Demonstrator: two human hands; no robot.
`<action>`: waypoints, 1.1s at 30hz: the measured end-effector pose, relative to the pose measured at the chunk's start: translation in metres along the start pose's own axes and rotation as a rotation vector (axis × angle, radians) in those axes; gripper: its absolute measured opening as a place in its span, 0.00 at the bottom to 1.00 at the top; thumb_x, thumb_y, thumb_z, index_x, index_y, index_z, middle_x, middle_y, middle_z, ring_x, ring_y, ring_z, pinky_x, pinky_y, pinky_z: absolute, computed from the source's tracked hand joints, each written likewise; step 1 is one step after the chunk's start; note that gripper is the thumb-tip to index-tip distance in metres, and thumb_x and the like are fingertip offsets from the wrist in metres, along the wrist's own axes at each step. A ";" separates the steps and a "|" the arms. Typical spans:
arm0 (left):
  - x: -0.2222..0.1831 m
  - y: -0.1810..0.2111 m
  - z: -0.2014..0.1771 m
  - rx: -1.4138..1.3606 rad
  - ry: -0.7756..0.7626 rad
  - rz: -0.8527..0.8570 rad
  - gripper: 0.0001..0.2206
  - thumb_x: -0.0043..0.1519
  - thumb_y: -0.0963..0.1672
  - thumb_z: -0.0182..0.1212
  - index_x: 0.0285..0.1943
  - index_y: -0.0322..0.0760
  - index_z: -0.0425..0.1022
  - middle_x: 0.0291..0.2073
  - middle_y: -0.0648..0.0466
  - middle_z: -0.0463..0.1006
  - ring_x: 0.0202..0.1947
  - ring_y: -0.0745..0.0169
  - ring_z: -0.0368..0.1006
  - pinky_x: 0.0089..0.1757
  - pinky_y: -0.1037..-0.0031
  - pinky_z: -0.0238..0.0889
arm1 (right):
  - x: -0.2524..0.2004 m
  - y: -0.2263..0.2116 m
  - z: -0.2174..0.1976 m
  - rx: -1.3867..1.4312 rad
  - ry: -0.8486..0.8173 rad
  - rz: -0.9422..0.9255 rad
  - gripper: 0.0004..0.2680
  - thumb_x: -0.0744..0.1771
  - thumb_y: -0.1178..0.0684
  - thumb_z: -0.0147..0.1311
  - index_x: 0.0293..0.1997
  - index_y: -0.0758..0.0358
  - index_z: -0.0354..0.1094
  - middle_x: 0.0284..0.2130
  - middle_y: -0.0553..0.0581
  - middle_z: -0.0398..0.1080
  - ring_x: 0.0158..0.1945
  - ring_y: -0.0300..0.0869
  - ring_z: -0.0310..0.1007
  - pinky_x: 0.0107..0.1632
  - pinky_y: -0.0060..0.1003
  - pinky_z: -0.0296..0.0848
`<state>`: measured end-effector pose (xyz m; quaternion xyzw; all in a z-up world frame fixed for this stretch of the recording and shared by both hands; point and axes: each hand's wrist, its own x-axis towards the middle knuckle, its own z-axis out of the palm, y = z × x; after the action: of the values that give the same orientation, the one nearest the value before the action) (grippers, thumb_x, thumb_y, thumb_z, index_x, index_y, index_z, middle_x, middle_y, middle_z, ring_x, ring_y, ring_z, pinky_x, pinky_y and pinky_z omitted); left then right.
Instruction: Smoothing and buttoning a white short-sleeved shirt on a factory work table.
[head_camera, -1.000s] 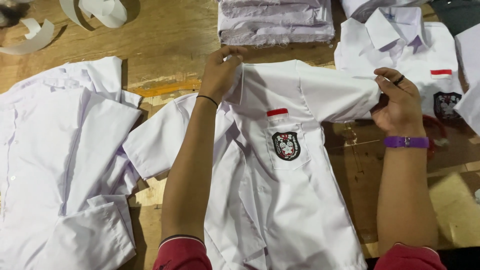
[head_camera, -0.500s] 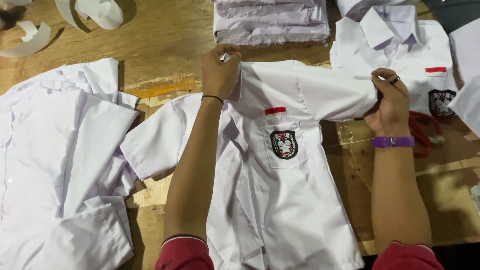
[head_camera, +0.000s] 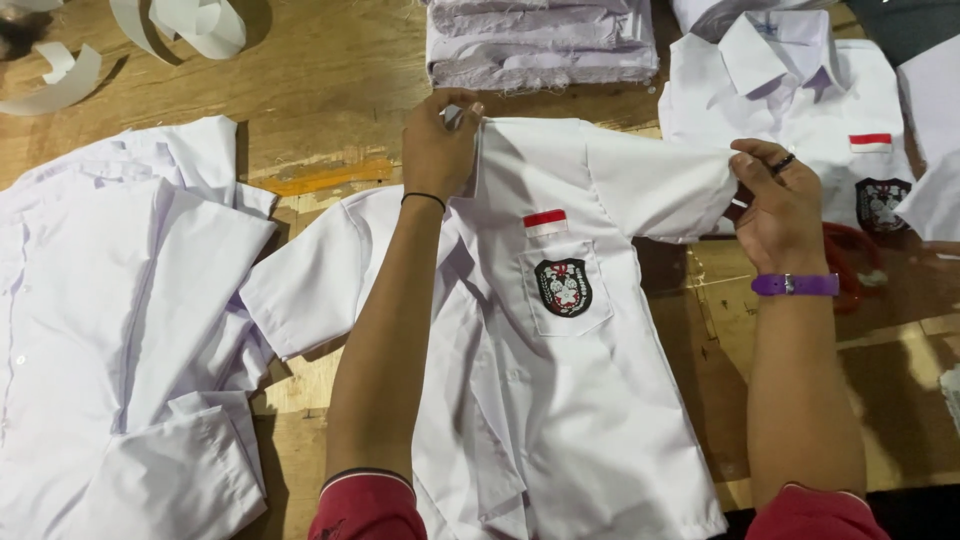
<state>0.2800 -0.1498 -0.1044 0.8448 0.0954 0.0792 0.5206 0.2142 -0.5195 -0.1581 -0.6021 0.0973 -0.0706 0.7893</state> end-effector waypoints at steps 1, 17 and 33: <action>0.000 0.001 0.001 -0.001 0.002 -0.001 0.04 0.61 0.47 0.62 0.41 0.52 0.81 0.37 0.61 0.86 0.40 0.68 0.80 0.42 0.73 0.72 | 0.004 0.004 0.000 -0.001 -0.002 0.000 0.06 0.68 0.56 0.61 0.49 0.58 0.72 0.40 0.50 0.74 0.45 0.37 0.77 0.51 0.27 0.82; -0.214 0.001 -0.081 0.497 -0.203 0.516 0.09 0.66 0.46 0.59 0.51 0.41 0.77 0.39 0.53 0.79 0.36 0.51 0.74 0.39 0.61 0.67 | -0.046 -0.029 0.074 -0.917 -0.121 -0.514 0.07 0.73 0.60 0.51 0.56 0.68 0.70 0.43 0.60 0.73 0.41 0.45 0.70 0.41 0.38 0.69; -0.398 -0.042 -0.064 0.710 -0.203 0.552 0.23 0.46 0.44 0.64 0.53 0.47 0.74 0.47 0.50 0.74 0.39 0.45 0.69 0.37 0.58 0.64 | 0.010 0.091 0.254 -1.418 -0.735 -0.713 0.14 0.65 0.37 0.60 0.45 0.54 0.78 0.60 0.54 0.63 0.62 0.60 0.55 0.61 0.61 0.47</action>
<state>-0.1242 -0.1735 -0.1273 0.9681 -0.1635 0.0941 0.1649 0.2839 -0.2598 -0.1813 -0.9303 -0.3366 -0.0375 0.1407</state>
